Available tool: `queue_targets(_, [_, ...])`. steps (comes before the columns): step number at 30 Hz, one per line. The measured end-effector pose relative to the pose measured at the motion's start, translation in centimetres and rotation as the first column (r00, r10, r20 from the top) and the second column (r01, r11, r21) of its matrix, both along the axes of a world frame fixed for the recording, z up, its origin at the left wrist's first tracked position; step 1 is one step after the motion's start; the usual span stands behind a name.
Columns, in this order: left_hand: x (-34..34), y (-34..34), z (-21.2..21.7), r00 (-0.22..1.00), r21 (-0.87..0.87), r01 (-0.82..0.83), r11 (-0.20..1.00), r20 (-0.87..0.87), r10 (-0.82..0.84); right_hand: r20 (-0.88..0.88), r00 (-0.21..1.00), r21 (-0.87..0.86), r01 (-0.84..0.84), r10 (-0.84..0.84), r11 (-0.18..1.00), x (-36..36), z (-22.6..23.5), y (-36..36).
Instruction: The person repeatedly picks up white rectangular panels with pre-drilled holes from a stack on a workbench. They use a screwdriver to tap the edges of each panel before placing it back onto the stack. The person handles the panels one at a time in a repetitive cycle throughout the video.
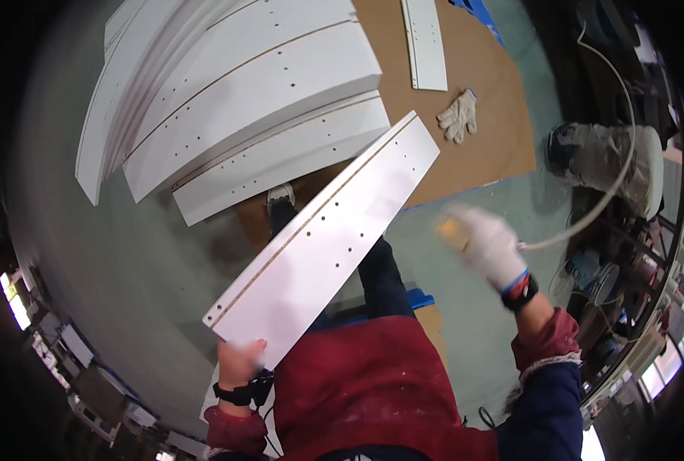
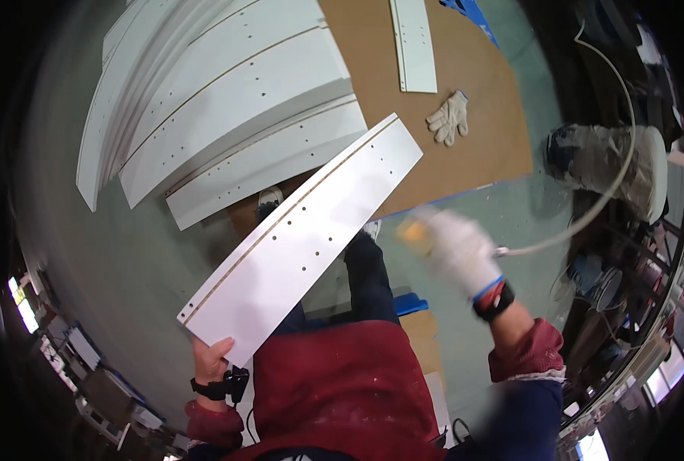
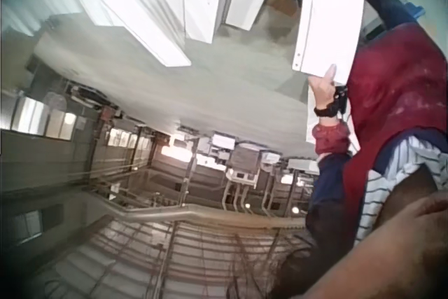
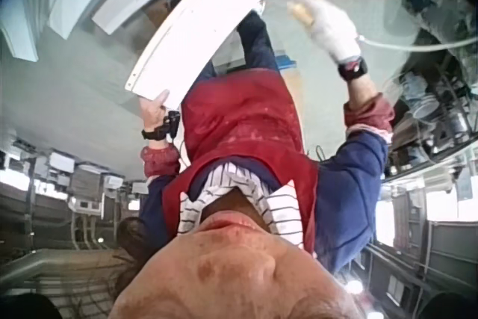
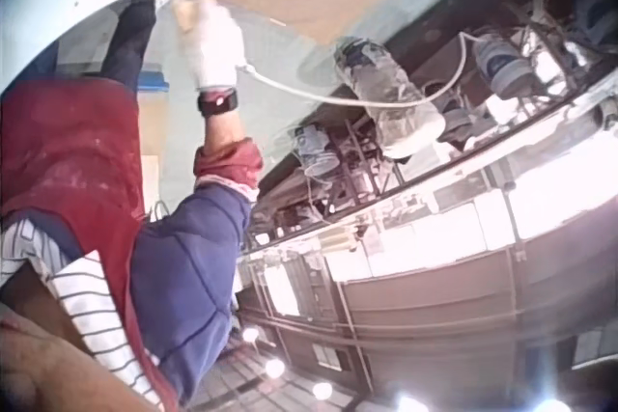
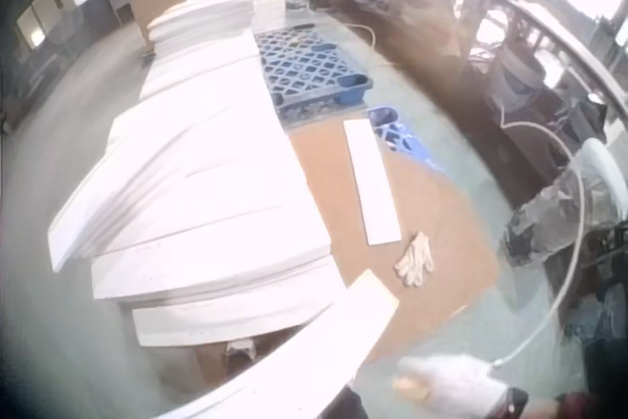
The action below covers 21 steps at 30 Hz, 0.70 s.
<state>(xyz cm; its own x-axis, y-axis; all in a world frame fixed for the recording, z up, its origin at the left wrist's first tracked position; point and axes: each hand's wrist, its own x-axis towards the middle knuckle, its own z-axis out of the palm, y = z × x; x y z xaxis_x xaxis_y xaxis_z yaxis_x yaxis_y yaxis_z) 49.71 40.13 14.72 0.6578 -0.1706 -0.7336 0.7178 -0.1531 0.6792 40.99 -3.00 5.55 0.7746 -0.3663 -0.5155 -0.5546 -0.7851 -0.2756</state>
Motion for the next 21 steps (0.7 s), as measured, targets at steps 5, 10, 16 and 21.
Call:
queue_targets(5, [-0.8, -2.7, 1.5, 0.999, -0.046, -0.028, 0.999, -0.048, 0.026, -0.009, 0.994, 0.032, 0.112, -0.112, 0.993, -1.5, 1.1, 1.1])
queue_targets(10, [-2.4, -4.0, 2.3, 0.998, 0.049, 0.028, 0.998, -0.055, -0.026, 0.0, 0.941, 0.313, -0.321, 0.338, 0.894, -1.5, 6.2, 2.2])
queue_targets(16, [-1.7, -5.5, 6.0, 0.813, 0.343, 0.538, 0.77, 0.031, -0.582, -0.265, 0.963, 0.094, 0.078, -0.051, 0.992, -4.1, 3.1, -0.4])
queue_targets(21, [1.0, -7.9, 8.4, -0.143, 0.59, 0.802, 0.099, 0.351, -0.925, 0.082, 0.923, 0.594, -0.349, 0.377, 0.725, -4.5, 8.0, 1.6])
